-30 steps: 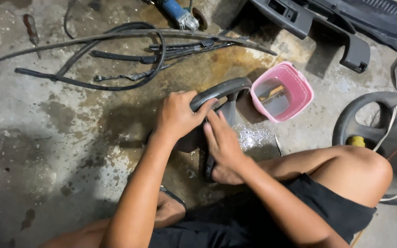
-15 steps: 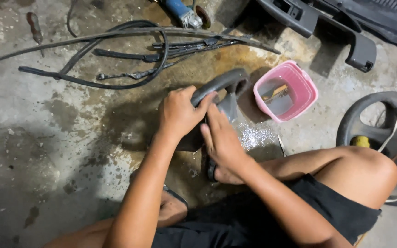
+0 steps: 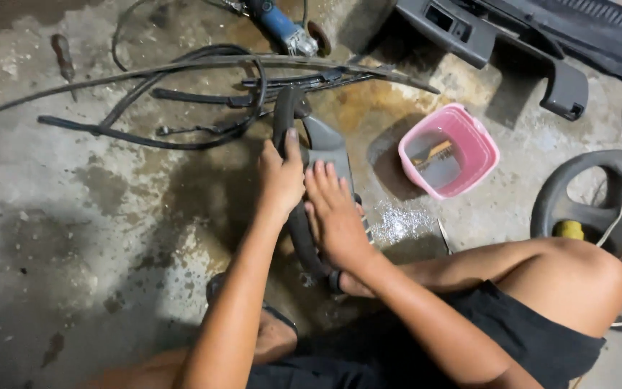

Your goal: The person scrubs a steering wheel with a brush and water, then rinses it. They repeat this process on a second steering wheel, scrubbing the rim and center hub before rinsing.

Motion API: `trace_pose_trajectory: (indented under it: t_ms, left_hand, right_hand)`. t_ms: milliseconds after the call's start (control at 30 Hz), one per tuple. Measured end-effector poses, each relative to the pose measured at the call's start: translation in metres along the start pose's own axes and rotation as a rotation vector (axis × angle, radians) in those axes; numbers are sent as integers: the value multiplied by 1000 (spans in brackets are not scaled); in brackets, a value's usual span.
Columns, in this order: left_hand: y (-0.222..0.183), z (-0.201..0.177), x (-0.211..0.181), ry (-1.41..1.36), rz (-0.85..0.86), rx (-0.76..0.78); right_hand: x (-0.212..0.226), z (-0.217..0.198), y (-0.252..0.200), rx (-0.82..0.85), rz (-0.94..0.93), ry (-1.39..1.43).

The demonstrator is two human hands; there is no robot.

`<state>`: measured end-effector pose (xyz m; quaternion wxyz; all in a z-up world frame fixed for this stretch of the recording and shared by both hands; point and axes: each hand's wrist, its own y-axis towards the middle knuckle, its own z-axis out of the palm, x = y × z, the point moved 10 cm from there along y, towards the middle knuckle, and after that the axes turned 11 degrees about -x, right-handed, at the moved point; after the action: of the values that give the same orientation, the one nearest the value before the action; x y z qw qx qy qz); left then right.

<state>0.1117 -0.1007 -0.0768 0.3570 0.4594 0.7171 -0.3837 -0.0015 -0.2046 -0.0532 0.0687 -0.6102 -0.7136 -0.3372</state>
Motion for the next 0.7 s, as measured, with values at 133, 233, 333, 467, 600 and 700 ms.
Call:
trace_pose_trajectory:
  t_ms: [133, 233, 333, 467, 600, 700]
  left_hand:
    - [-4, 1, 3, 27, -7, 12]
    - [-4, 1, -4, 51, -8, 46]
    - [10, 8, 16, 7, 1, -1]
    - [-6, -6, 3, 20, 96, -30]
    - [5, -10, -10, 194, 216, 7]
    - [-8, -11, -12, 234, 258, -16]
  right_hand:
    - [-12, 0, 20, -11, 77, 59]
    - [-2, -4, 16, -23, 52, 2]
    - [-10, 5, 19, 20, -35, -93]
    - [-15, 2, 25, 24, 26, 40]
    - [-18, 0, 5, 79, 37, 118]
    - [-48, 4, 43, 107, -13, 265]
